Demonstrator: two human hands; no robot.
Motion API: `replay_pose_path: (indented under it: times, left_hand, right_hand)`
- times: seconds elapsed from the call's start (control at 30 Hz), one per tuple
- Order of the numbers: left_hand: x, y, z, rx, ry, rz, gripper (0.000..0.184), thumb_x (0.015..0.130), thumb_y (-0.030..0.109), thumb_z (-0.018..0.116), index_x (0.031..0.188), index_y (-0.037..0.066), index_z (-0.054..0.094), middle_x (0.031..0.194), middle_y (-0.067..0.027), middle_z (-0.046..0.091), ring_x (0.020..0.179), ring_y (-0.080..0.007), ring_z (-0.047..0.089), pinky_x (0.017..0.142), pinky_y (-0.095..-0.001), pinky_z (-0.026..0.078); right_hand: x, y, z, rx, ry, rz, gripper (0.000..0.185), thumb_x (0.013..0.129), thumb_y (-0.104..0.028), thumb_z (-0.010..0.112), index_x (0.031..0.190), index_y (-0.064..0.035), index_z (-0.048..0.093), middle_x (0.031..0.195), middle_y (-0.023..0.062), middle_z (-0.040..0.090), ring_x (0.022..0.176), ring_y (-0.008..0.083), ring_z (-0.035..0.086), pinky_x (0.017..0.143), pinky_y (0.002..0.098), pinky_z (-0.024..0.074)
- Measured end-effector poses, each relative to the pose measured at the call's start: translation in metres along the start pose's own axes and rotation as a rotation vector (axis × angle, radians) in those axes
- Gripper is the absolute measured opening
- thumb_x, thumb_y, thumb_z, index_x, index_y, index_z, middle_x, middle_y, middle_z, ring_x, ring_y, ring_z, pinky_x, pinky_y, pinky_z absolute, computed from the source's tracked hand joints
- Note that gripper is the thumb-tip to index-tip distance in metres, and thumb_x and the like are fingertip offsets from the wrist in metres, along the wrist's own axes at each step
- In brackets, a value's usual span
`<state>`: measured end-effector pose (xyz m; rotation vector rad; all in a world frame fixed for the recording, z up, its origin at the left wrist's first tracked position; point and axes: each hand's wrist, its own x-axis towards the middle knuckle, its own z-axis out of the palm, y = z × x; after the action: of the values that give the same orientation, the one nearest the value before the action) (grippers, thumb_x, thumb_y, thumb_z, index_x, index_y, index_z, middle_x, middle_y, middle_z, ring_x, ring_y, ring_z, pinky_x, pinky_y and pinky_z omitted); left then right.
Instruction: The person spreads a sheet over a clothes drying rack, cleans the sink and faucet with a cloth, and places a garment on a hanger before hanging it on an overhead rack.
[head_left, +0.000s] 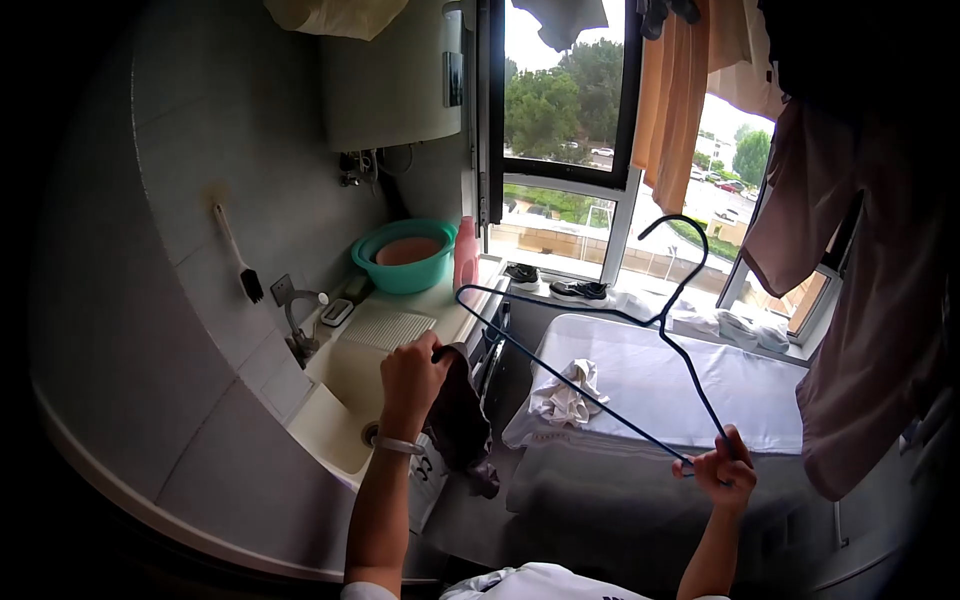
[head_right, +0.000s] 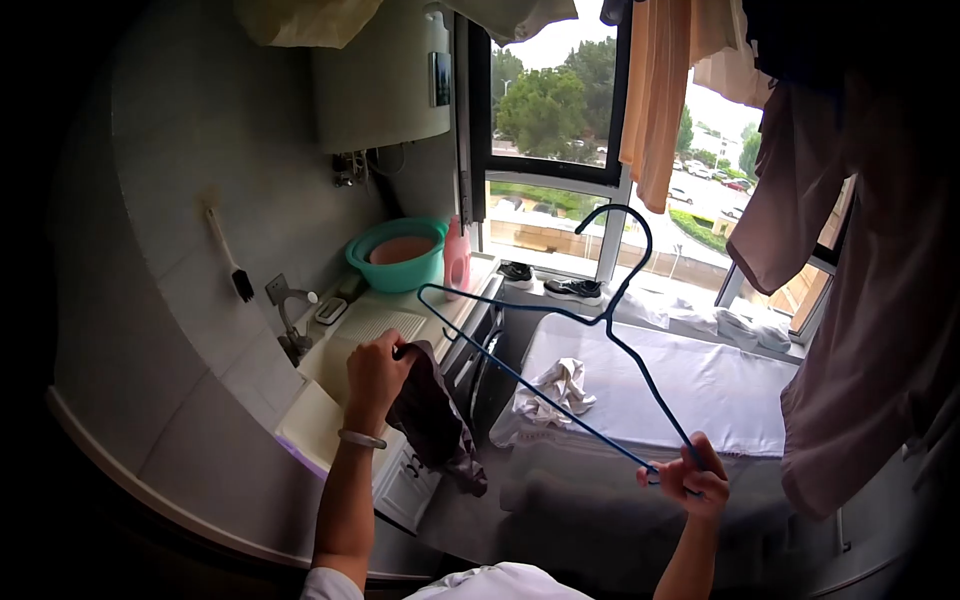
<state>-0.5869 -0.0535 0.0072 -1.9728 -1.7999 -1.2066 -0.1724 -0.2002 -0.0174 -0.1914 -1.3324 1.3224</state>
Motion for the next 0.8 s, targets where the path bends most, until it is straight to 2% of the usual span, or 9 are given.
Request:
replay_pose_path:
  times: [0.1,0.23,0.47,0.57,0.6,0.67,0.7,0.73,0.8]
  left_hand:
    - [0.022,0.005,0.0,0.011,0.014,0.004,0.02,0.074,0.023,0.074,0.075,0.007,0.063,0.065,-0.0133,0.064,0.065,-0.0351,0.064,0.058,-0.0436,0.05]
    - [0.042,0.014,-0.006,-0.009,0.039,0.058,0.016,0.075,0.018,0.072,0.076,0.005,0.063,0.066,-0.0152,0.063,0.066,-0.035,0.064,0.059,-0.0425,0.05]
    - [0.037,0.056,-0.022,-0.082,-0.056,0.132,0.015,0.076,0.009,0.069,0.09,0.003,0.068,0.07,-0.0165,0.064,0.067,-0.0335,0.064,0.062,-0.0396,0.05]
    - [0.036,0.058,-0.021,-0.255,-0.04,0.358,0.021,0.078,0.01,0.068,0.098,0.003,0.068,0.076,-0.016,0.064,0.071,-0.0325,0.064,0.065,-0.04,0.049]
    - [0.038,0.056,-0.023,-0.283,-0.034,0.434,0.019,0.082,0.013,0.065,0.098,0.004,0.065,0.078,-0.0161,0.064,0.074,-0.0347,0.064,0.065,-0.0425,0.049]
    - [0.041,0.053,-0.027,-0.338,-0.029,0.588,0.018,0.09,0.02,0.058,0.098,0.004,0.061,0.083,-0.0163,0.064,0.079,-0.0389,0.062,0.065,-0.0477,0.048]
    - [0.033,0.055,-0.029,-0.41,-0.307,0.332,0.019,0.095,0.023,0.05,0.098,0.005,0.056,0.079,-0.0202,0.063,0.077,-0.0425,0.061,0.062,-0.0504,0.046]
    - [0.028,0.058,-0.026,-0.411,-0.318,0.332,0.019,0.095,0.023,0.05,0.098,0.005,0.056,0.079,-0.0202,0.063,0.077,-0.0425,0.061,0.062,-0.0504,0.046]
    - [0.021,0.066,-0.015,-0.387,-0.168,0.297,0.022,0.098,0.027,0.046,0.1,0.006,0.054,0.075,-0.0228,0.061,0.073,-0.045,0.059,0.059,-0.0523,0.045]
  right_hand:
    - [-0.035,-0.015,-0.007,-0.012,-0.137,-0.015,0.015,0.086,-0.001,0.043,0.099,-0.007,0.039,0.052,0.0062,0.038,0.041,0.013,0.036,0.076,0.0558,0.0392]
    - [-0.058,-0.012,0.006,-0.026,-0.122,0.038,0.012,0.088,-0.007,0.049,0.097,-0.0033,0.04,0.056,0.0031,0.04,0.045,0.0121,0.039,0.079,0.0539,0.0366]
    - [-0.021,0.071,0.043,-0.022,0.04,0.18,0.02,0.088,-0.012,0.053,0.104,-0.0044,0.044,0.06,0.0013,0.04,0.055,0.0128,0.042,0.081,0.0483,0.0375]
    - [-0.012,0.082,0.04,0.278,-0.025,0.027,0.029,0.094,-0.032,0.048,0.11,-0.0075,0.048,0.06,0.0032,0.042,0.057,0.0147,0.043,0.086,0.0485,0.0365]
    - [-0.012,0.083,0.038,0.279,-0.025,0.024,0.029,0.094,-0.032,0.048,0.11,-0.0075,0.048,0.06,0.0032,0.042,0.057,0.0147,0.043,0.086,0.0485,0.0365]
    - [-0.011,0.088,0.035,0.606,0.001,-0.046,0.047,0.096,-0.045,0.039,0.118,-0.0053,0.051,0.068,0.0083,0.049,0.066,0.0188,0.046,0.092,0.0539,0.0353]
    - [-0.009,0.094,0.033,0.783,0.034,-0.021,0.059,0.097,-0.052,0.032,0.125,-0.0044,0.052,0.093,0.0149,0.059,0.088,0.025,0.054,0.099,0.0547,0.0331]
    - [-0.006,0.107,0.035,0.786,0.044,-0.021,0.059,0.097,-0.052,0.032,0.125,-0.0044,0.052,0.093,0.0149,0.059,0.088,0.025,0.054,0.099,0.0547,0.0331]
    - [0.005,0.137,0.043,0.724,0.421,0.016,0.056,0.098,-0.048,0.031,0.127,-0.0038,0.052,0.12,0.0157,0.055,0.113,0.0278,0.051,0.103,0.0489,0.0336]
